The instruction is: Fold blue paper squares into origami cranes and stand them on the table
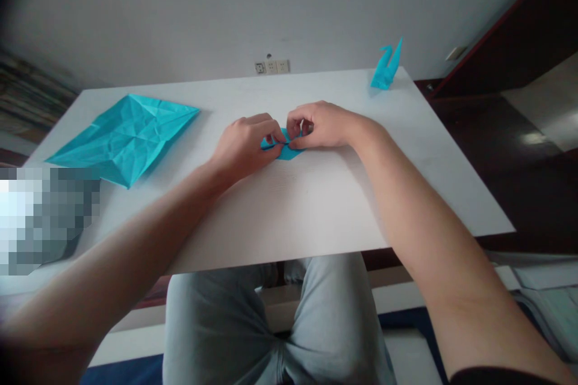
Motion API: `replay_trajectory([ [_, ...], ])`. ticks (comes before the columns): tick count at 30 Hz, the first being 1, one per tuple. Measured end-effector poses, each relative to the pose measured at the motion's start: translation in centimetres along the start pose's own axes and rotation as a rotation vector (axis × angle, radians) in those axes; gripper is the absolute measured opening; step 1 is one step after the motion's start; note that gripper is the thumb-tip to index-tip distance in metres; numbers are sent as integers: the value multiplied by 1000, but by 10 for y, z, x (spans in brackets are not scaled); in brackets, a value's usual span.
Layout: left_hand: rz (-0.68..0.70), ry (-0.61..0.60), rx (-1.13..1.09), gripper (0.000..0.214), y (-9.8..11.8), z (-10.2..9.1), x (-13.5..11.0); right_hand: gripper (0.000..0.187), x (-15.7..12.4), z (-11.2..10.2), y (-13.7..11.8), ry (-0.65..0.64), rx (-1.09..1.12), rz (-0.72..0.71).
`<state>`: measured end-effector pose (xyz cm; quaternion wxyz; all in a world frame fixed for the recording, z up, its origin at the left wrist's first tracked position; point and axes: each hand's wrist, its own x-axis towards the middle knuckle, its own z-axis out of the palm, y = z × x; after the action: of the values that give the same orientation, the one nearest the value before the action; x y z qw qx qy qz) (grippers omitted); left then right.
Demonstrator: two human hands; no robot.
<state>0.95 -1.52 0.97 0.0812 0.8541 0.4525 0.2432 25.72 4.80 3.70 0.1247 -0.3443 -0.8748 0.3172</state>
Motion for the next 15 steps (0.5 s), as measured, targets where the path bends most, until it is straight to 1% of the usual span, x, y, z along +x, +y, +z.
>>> replay_trajectory([
  [3,70,-24,-39,17,-4,-2,0,31,-1,-3,5,-9,-3,16],
  [6,121,-94,-93,22,-7,-8,0,33,-1,-5,11,-21,-3,15],
  [10,102,-139,-172,18,-12,-13,2,37,-1,-6,16,-39,3,40],
  [15,37,-149,-233,18,-24,-11,3,45,-3,-10,26,17,-47,87],
])
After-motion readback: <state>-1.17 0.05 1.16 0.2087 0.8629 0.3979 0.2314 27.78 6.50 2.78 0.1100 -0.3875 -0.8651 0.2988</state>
